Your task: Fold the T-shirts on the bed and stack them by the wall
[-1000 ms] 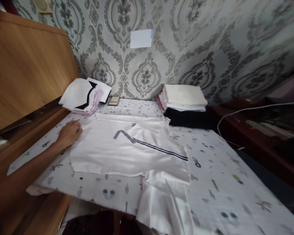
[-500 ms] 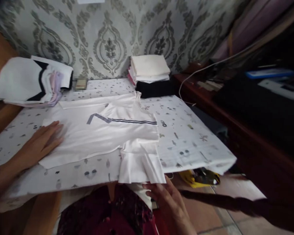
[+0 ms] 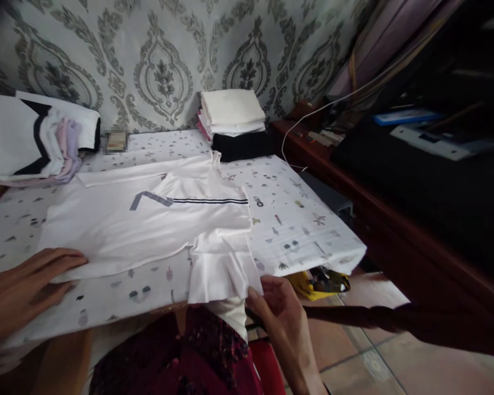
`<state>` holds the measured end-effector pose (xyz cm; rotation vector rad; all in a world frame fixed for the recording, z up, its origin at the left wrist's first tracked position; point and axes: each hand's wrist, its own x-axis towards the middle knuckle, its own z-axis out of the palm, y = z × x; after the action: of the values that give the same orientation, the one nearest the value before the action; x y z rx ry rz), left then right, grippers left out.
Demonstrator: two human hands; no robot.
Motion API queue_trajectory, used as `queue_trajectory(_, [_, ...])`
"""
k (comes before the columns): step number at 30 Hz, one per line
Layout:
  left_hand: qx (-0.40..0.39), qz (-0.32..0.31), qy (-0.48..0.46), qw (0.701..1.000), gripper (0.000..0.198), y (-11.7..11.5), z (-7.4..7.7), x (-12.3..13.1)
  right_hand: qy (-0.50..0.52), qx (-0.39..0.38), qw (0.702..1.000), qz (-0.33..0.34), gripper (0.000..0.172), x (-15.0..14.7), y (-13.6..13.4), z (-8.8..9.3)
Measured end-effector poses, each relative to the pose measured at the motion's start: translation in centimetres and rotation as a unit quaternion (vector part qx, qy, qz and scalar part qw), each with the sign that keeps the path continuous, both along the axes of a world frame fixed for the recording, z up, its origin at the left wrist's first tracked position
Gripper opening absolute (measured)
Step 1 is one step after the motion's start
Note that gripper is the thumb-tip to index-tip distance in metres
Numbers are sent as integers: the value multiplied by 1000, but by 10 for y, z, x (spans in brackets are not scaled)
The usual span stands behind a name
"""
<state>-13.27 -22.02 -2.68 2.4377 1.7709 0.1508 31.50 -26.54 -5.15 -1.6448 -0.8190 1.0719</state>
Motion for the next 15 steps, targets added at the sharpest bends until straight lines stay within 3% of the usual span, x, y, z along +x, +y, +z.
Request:
queue_trajectory(5, [0, 20, -16, 1000, 37, -3, -5, -7, -25, -6, 999, 24, 42, -5, 0, -1])
queue_trajectory(9, [17, 58, -61, 996, 36, 0, -3, -5, -38, -18, 997, 59, 44, 4, -2, 9])
queue_trajectory(12, [-9, 89, -120, 989, 34, 5, 10, 0, -22, -46, 994, 97, 38, 21, 4, 27])
queue_trajectory(15, [-35, 149, -181, 971, 39, 18, 29, 11, -9, -39, 992, 118, 35, 32, 37, 52])
